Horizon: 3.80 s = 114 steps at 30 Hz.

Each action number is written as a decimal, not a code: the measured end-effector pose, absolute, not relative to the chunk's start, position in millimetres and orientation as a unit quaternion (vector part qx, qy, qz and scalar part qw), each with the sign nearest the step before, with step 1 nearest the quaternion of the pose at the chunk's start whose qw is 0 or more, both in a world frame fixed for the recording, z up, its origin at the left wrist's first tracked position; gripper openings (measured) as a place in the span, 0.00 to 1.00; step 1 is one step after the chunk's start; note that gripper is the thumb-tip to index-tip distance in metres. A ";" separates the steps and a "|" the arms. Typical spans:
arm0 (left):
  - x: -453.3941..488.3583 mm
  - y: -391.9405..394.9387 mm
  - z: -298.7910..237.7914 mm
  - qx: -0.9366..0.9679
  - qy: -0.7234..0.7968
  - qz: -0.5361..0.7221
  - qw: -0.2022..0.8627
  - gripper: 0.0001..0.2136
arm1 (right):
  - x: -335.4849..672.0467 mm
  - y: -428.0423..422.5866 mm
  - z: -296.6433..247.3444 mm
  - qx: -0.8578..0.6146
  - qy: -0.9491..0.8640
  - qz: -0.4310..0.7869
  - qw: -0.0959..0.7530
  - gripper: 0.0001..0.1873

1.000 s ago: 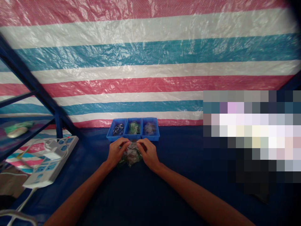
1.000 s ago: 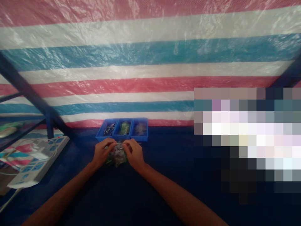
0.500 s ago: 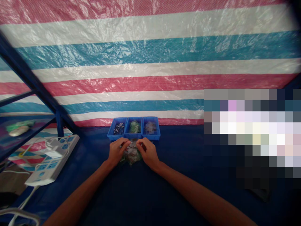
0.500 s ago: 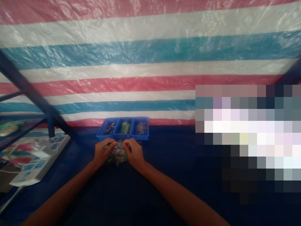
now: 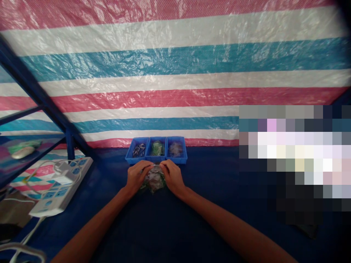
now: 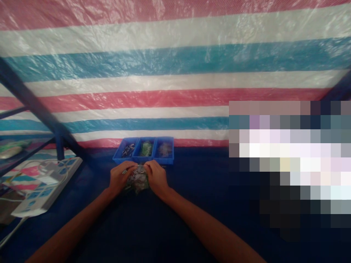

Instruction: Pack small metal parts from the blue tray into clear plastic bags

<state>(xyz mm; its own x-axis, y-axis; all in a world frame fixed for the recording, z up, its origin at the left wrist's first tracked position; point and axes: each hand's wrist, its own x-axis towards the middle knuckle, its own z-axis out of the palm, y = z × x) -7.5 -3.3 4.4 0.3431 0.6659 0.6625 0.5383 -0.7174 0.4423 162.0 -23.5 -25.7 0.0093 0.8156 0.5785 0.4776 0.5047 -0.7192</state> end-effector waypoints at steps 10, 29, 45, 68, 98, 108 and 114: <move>-10.5 3.5 -1.2 0.848 0.352 0.380 0.111 0.09 | 162.6 -25.8 -28.3 -0.457 -0.692 0.177 0.530 0.10; -12.6 -0.1 -0.4 0.840 0.367 0.392 0.072 0.09 | 163.4 -27.0 -29.2 -0.453 -0.693 0.164 0.537 0.11; -9.6 -8.9 5.7 0.807 0.401 0.432 0.030 0.09 | 165.8 -27.7 -23.6 -0.450 -0.708 0.156 0.522 0.13; -13.0 2.4 -1.3 0.843 0.331 0.423 0.040 0.14 | 163.2 -28.1 -26.0 -0.440 -0.688 0.157 0.555 0.13; -10.8 0.8 -2.2 0.829 0.401 0.381 0.078 0.11 | 163.3 -28.8 -27.3 -0.435 -0.698 0.150 0.549 0.12; -12.6 2.3 -5.4 0.840 0.395 0.365 0.079 0.11 | 163.6 -28.0 -29.2 -0.429 -0.713 0.147 0.535 0.09; -13.3 2.8 -7.6 0.832 0.395 0.384 0.071 0.11 | 164.3 -29.9 -23.9 -0.436 -0.692 0.147 0.556 0.11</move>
